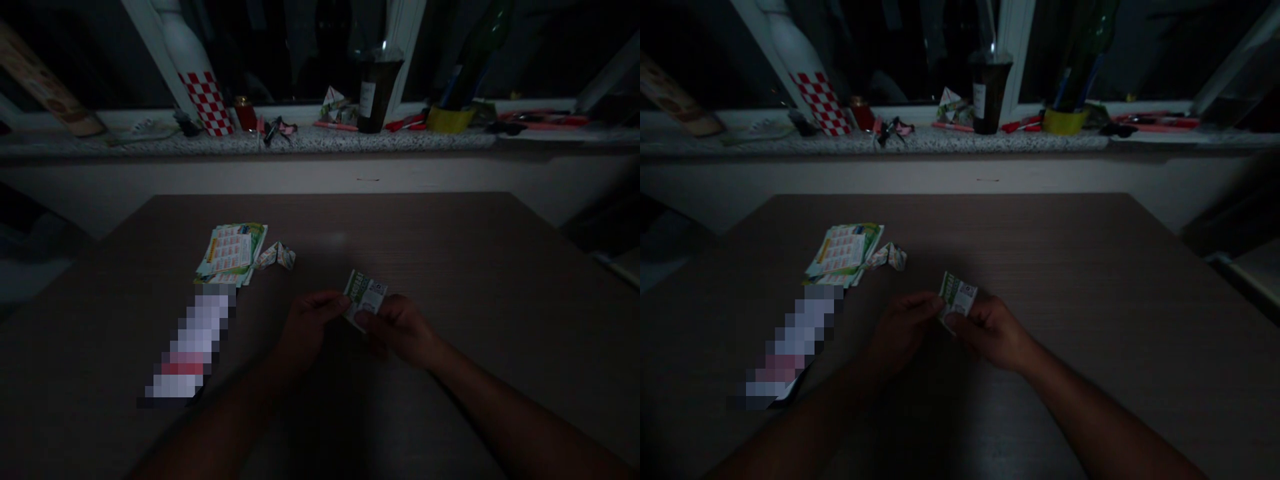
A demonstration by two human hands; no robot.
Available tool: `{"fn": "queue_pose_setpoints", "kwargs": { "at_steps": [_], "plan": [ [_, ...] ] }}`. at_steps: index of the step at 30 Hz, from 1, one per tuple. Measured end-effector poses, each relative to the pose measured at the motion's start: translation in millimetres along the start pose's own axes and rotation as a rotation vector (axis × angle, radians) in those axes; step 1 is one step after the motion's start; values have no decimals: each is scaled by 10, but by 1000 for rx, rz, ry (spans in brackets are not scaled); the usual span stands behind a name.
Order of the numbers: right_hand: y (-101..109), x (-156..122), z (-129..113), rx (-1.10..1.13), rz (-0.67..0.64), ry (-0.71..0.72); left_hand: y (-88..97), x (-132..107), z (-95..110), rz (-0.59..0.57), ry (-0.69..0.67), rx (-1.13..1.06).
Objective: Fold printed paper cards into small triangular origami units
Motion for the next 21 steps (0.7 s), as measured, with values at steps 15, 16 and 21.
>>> {"fn": "queue_pose_setpoints", "kwargs": {
  "at_steps": [15,16,21],
  "plan": [
    [139,-52,-230,-290,105,154,-1,8,-17,31,53,-61],
    [143,-55,-227,-282,107,165,-7,7,-25,27,59,-66],
    [201,-56,-177,-253,153,144,7,4,-17,45,54,-66]
  ]
}}
Point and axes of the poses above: each hand's wrist, its own x-axis towards the middle knuckle, its own y-axis out of the back of the hand, z = x × y, the point moved 9 cm from there along x, towards the middle knuckle, and after that the axes turned 14 degrees about -x, right-handed, at the moved point
